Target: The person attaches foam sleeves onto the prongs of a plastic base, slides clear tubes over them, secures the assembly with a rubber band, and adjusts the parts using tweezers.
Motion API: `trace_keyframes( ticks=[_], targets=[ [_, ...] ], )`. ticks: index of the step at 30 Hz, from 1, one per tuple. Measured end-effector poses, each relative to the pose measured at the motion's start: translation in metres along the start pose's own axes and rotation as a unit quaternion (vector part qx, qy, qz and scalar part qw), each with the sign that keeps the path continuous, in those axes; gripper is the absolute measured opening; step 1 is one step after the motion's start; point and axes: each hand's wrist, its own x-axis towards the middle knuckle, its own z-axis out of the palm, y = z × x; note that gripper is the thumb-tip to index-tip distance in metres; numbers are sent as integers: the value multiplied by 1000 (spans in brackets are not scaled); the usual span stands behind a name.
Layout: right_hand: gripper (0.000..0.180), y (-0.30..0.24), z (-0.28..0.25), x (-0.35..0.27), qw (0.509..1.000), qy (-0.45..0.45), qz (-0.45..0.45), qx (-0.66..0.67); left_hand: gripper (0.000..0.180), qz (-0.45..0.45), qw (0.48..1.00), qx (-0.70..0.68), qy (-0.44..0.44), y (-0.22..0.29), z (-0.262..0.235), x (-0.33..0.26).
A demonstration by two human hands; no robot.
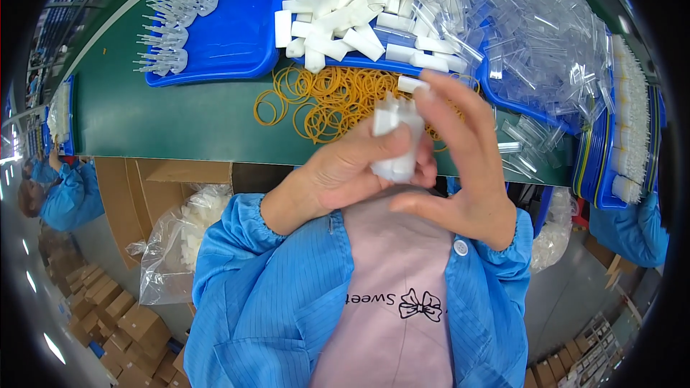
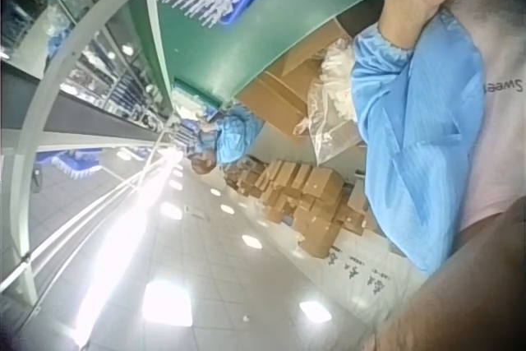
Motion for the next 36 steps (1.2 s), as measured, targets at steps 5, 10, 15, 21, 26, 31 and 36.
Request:
trace_keyframes(
  ticks=[5, 10, 15, 21, 26, 31, 36],
  targets=[
    [31, 16, -11, -11, 992, 29, 118, 42, 64, 130, 989, 65, -24, 35, 1, -16],
    [14, 26, 14, -21, 991, -34, 127, -32, 54, 262, 922, 263, 111, 44, 5, -25],
    [11, 39, 39, -24, 976, -39, 31, -212, 45, 338, 860, 353, 145, 36, 7, -28],
    [12, 30, 21, -17, 993, 30, 51, -99, 71, 182, 799, 556, 137, 26, 14, -30],
    [7, 17, 12, -19, 966, 36, 164, 198, 72, 98, 765, 627, 110, 7, 15, -16],
    [5, 6, 2, -13, 771, 19, 276, 574, 42, 88, 620, 768, 132, -1, 19, -5],
    [11, -19, 7, -17, 983, -90, -160, -2, 34, 165, 742, 647, 67, 17, 0, 4]
  ],
)
